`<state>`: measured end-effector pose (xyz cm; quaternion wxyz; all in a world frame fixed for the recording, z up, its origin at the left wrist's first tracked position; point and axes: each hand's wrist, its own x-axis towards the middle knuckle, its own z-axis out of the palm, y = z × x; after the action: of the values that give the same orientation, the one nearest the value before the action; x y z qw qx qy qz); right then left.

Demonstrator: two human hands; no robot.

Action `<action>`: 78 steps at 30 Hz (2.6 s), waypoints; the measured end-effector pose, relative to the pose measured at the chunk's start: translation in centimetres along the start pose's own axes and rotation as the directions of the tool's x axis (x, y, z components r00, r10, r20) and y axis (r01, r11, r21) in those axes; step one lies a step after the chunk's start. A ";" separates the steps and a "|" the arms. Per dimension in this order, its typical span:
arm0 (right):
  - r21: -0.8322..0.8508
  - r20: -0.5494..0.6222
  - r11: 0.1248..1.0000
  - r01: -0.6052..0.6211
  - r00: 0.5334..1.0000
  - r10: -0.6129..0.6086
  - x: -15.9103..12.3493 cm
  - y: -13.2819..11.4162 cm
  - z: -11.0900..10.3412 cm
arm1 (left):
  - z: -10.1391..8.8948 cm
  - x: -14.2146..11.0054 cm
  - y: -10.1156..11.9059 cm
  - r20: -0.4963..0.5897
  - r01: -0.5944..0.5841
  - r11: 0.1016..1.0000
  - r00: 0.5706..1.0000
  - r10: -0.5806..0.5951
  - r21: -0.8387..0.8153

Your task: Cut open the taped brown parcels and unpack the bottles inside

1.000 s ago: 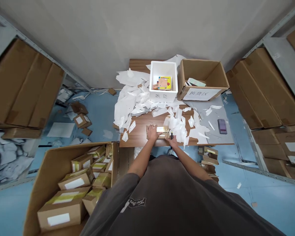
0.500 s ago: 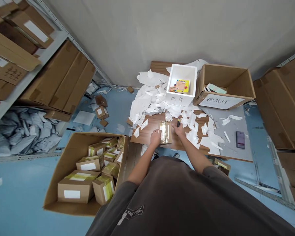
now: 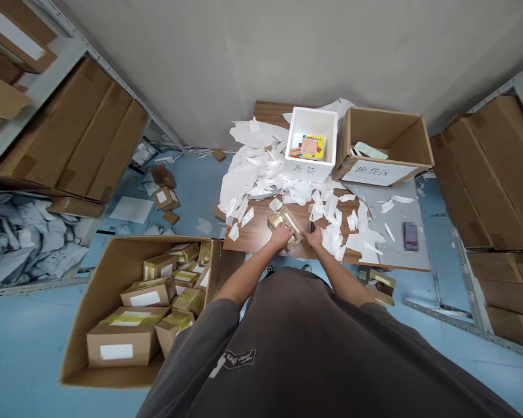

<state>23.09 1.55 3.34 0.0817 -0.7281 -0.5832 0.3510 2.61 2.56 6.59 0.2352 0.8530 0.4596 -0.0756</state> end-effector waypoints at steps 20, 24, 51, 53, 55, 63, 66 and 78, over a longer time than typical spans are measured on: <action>-0.367 0.408 0.887 0.281 0.905 -0.118 -2.1 1.4 -6.4 | 3.2 1.1 3.1 -0.011 0.241 0.967 0.970 -0.242 -0.078; -0.476 0.391 0.831 0.287 0.916 -0.092 -2.2 0.5 -6.2 | 3.1 0.9 3.4 -0.004 0.256 0.963 0.966 -0.258 -0.077; -0.302 0.490 0.935 0.185 0.871 -0.014 -1.4 1.3 -5.5 | 2.9 0.9 3.4 0.014 0.246 0.964 0.969 -0.246 -0.101; -0.220 0.529 0.968 0.124 0.849 0.012 -1.1 2.0 -5.9 | 3.1 0.9 3.3 0.004 0.237 0.964 0.971 -0.238 -0.125; -0.160 0.538 0.984 0.077 0.843 0.021 -0.8 2.4 -5.9 | 3.2 1.0 3.1 -0.010 0.219 0.967 0.975 -0.223 -0.129; 0.093 0.475 0.994 -0.055 0.880 0.005 -3.8 4.9 -3.3 | 3.9 0.9 2.5 -0.048 0.179 0.967 0.981 -0.190 -0.182; 0.161 0.447 0.979 -0.122 0.894 0.038 -5.4 6.4 -3.5 | 4.0 0.7 1.8 -0.100 0.152 0.952 0.978 -0.185 -0.267; -0.113 0.274 0.987 0.115 0.958 -0.080 -6.2 4.7 -5.8 | 4.4 3.3 -1.3 -0.132 0.236 0.967 0.960 -0.248 -0.097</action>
<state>29.85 -3.85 7.73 -0.0276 -0.6477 -0.6453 0.4041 3.84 3.58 1.18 0.2249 0.7834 0.5789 -0.0238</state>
